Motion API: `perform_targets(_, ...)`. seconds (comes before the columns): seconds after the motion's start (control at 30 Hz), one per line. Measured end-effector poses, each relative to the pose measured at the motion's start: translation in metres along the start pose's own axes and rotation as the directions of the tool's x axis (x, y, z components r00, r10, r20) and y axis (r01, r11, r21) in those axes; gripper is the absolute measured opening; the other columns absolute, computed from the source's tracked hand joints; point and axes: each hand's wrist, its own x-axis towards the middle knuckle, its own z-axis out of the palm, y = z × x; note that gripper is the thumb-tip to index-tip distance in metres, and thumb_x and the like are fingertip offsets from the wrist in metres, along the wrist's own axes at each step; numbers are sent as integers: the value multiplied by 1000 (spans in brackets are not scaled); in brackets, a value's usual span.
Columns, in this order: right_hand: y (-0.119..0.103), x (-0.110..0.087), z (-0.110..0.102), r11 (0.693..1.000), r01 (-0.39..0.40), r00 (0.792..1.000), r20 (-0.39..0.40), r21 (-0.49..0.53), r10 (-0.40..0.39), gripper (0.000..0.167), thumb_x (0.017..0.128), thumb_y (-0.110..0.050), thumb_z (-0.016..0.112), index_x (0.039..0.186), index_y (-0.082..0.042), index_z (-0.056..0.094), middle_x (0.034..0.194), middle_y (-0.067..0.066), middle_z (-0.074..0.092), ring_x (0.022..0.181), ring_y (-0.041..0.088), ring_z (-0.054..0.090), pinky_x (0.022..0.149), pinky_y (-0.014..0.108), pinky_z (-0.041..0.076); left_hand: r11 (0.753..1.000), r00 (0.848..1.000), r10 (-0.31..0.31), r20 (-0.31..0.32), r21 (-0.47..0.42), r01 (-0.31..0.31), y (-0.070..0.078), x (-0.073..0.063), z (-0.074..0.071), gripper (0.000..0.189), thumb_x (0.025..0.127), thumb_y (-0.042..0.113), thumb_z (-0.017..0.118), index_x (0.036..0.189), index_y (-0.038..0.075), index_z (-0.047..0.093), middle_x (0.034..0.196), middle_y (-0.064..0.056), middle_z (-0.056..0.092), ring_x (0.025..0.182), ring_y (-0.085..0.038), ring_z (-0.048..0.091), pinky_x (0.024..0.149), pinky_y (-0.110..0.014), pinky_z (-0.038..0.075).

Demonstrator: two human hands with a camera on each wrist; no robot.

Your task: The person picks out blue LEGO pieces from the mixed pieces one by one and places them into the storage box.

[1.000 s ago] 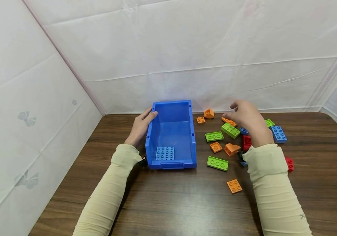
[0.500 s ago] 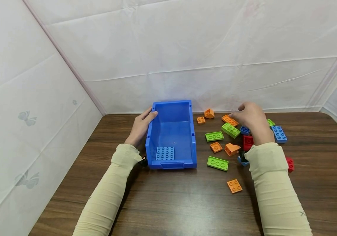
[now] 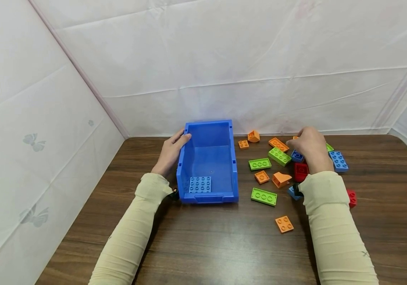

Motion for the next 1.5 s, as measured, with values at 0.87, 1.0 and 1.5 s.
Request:
perform_targets(0.87, 17, 7, 9, 996, -60, 998, -30, -61, 58, 45, 92, -25, 82, 96, 17, 66, 93, 26, 58, 87, 40, 51, 78, 51, 53, 1000, 1000, 7, 6, -6, -6, 1, 0, 0, 72, 104, 61, 59, 167, 31, 37, 167, -3, 41, 146, -40, 45, 111, -63, 44)
perform_targets(1.0, 16, 8, 10, 997, -54, 998, -16, -56, 53, 43, 92, -25, 83, 89, 13, 63, 85, 21, 54, 84, 39, 50, 74, 47, 51, 1000, 1000, 0, 9, -23, 0, 0, -1, -1, 68, 106, 56, 58, 167, 32, 37, 167, -4, 40, 145, -41, 46, 110, -63, 46)
perform_targets(1.5, 14, 9, 12, 994, -60, 996, 64, -94, 67, 55, 97, -25, 77, 116, 24, 59, 104, 30, 55, 93, 41, 51, 89, 56, 53, 1000, 1000, -13, 22, -23, 14, 22, -15, 1, 64, 111, 41, 54, 169, 21, 33, 168, -12, 38, 146, -43, 44, 111, -63, 44)
